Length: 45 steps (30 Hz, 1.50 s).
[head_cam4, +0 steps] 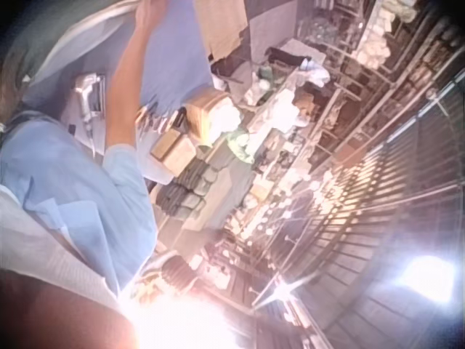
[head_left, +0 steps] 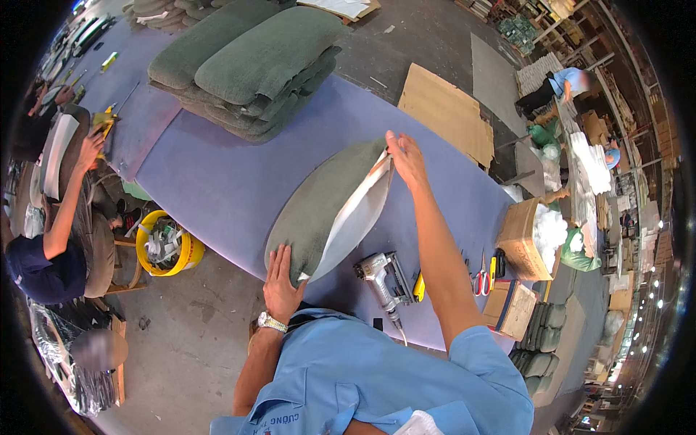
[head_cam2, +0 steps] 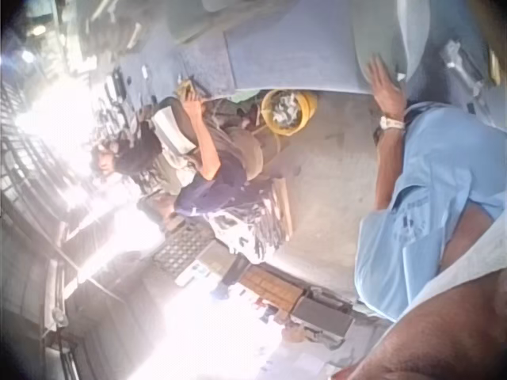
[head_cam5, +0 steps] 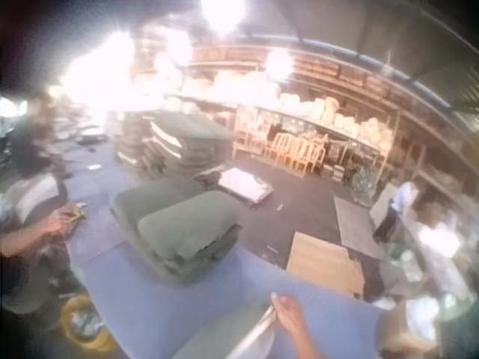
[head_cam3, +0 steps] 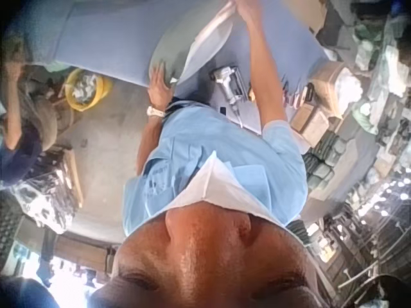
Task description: The person assembles cushion covers by stapling fabric to foam inserts and trimming excess material. They use a pneumatic staple gun and a utility knife to secure and finish the edges of each cushion.
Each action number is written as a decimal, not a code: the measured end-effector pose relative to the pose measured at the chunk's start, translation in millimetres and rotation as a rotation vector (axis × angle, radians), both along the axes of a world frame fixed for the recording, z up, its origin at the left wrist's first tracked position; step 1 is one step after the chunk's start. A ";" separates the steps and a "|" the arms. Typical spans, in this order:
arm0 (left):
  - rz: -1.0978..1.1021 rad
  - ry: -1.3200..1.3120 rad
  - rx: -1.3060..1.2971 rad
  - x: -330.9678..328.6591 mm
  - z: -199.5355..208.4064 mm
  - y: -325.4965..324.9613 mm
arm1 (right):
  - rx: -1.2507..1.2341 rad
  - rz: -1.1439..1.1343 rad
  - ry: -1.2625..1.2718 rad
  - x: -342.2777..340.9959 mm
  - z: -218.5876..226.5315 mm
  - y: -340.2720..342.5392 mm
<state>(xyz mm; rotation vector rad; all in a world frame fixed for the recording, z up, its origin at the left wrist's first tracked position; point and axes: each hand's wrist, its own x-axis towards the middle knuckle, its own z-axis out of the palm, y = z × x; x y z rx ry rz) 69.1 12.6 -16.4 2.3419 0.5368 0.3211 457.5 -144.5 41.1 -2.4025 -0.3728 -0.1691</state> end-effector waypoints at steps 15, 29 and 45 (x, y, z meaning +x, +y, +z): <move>-0.081 0.020 -0.212 -87.5 46.2 41.9 | 0.197 0.044 0.225 -145.1 23.0 -67.0; -0.774 0.742 -0.196 10.6 128.4 48.2 | 0.358 -0.213 0.104 -301.4 19.1 -70.2; -0.869 0.325 -0.088 101.7 80.1 -55.2 | 0.347 -0.188 0.102 -296.4 13.7 -73.7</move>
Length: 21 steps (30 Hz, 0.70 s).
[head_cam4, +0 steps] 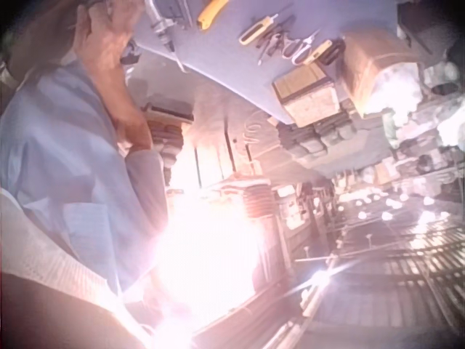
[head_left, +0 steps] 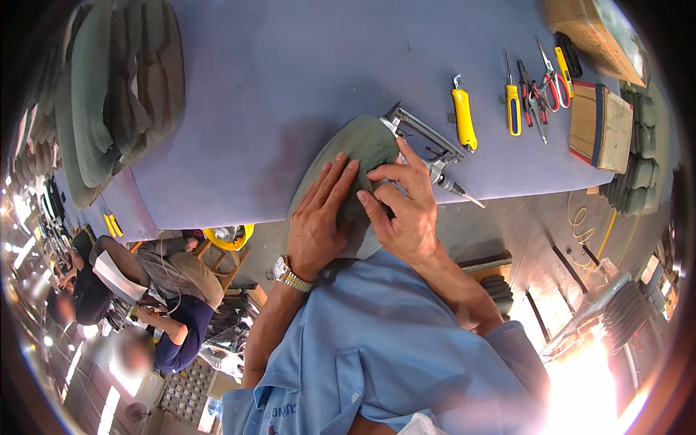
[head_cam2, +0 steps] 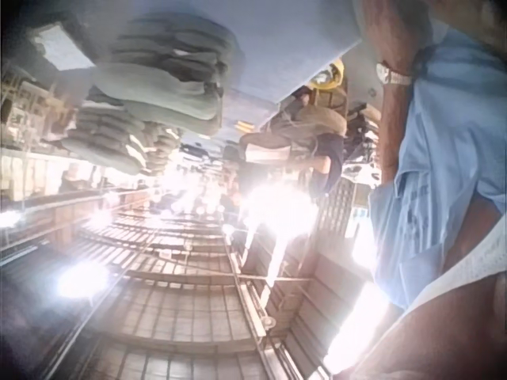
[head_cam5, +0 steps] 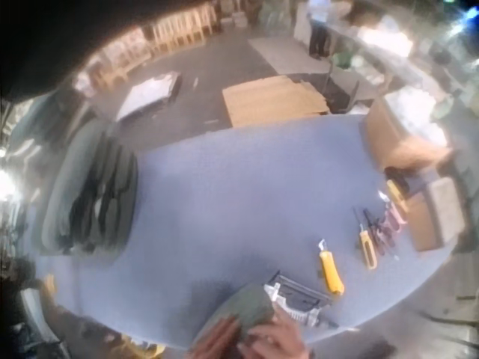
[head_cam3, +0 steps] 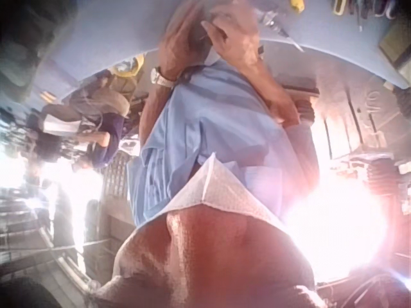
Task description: The person assembles cushion covers by stapling fabric to foam inserts and trimming excess material. They use a pneumatic staple gun and a utility knife to secure and finish the edges of each cushion.
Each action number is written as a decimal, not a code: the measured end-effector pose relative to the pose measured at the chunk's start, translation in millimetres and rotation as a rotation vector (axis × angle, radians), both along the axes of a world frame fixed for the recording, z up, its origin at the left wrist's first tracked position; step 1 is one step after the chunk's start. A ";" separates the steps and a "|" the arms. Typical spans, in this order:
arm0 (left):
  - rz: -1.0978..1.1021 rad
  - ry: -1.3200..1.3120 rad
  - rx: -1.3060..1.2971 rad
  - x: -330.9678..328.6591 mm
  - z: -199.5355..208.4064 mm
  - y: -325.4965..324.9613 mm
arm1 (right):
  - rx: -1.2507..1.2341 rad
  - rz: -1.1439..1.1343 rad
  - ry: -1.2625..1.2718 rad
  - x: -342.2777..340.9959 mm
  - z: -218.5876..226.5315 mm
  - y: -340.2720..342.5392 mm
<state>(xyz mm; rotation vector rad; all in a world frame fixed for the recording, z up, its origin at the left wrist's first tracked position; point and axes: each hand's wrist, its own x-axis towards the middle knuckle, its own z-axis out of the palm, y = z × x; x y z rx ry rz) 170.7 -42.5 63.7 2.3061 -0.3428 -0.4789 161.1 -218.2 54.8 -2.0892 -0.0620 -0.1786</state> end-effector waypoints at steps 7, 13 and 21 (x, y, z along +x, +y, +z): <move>-0.016 -0.048 0.004 -4.9 -2.6 0.6 | -0.004 0.036 0.024 -2.5 0.4 -2.0; 0.006 -0.072 -0.054 -7.5 -5.0 2.5 | -0.011 0.055 -0.004 -4.5 4.4 0.8; -0.011 -0.113 -0.022 -9.9 -2.5 3.3 | 0.101 -0.015 0.017 -11.4 -1.9 1.9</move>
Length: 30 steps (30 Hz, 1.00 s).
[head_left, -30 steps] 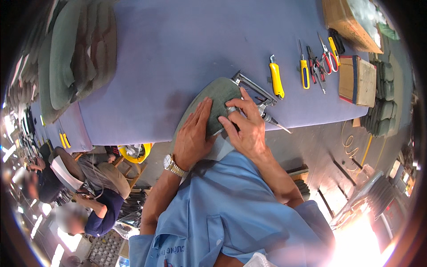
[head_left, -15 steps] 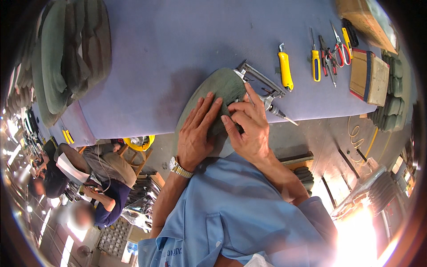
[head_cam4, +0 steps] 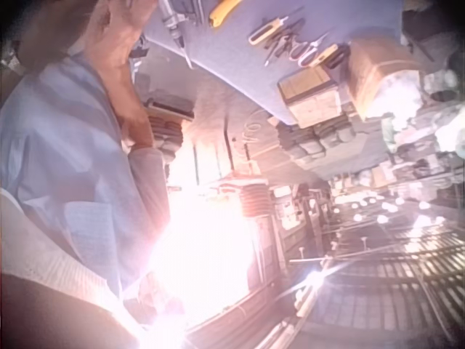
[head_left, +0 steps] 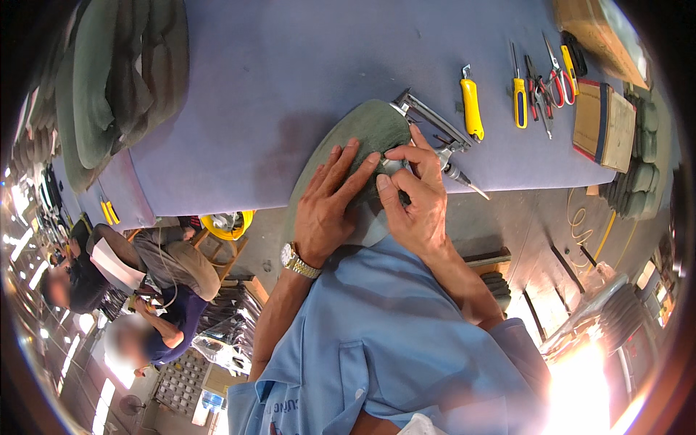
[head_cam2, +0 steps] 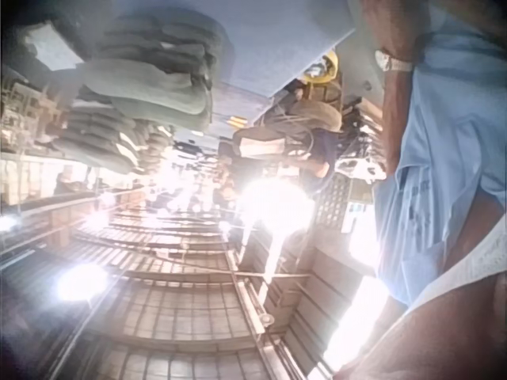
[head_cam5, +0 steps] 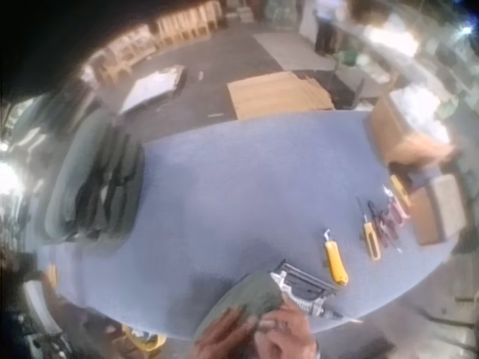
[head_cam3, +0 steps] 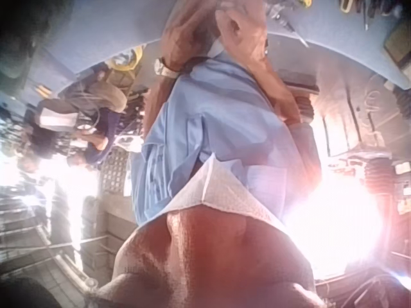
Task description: The person assembles cushion covers by stapling fabric to foam inserts and trimming excess material. They use a pneumatic staple gun and a utility knife to secure and finish the edges of each cushion.
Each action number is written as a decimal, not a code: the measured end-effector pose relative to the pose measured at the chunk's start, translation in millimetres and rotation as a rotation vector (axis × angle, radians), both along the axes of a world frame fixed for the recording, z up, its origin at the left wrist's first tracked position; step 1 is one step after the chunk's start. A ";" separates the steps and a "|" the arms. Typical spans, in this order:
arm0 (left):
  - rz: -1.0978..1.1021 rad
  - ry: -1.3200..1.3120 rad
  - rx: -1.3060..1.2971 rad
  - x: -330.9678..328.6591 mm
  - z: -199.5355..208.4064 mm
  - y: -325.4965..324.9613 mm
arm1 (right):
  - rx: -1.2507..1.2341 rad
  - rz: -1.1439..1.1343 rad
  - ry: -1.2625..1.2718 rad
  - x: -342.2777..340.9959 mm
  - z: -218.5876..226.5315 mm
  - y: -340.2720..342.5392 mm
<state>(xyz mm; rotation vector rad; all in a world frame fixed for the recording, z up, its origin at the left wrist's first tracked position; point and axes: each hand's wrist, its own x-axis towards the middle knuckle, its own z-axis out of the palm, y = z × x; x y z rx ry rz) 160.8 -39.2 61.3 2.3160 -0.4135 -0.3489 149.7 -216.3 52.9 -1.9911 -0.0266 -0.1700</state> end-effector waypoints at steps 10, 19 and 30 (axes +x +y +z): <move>-0.030 -0.061 0.103 2.5 -1.2 -10.3 | 0.111 -0.080 0.033 4.2 -16.6 -3.1; -0.118 0.160 -0.150 25.6 5.2 -0.7 | 0.191 -0.046 0.022 9.9 -36.7 -16.7; -0.204 0.196 -0.242 51.7 -36.5 -6.4 | 0.301 -0.004 -0.031 5.9 -50.7 -16.3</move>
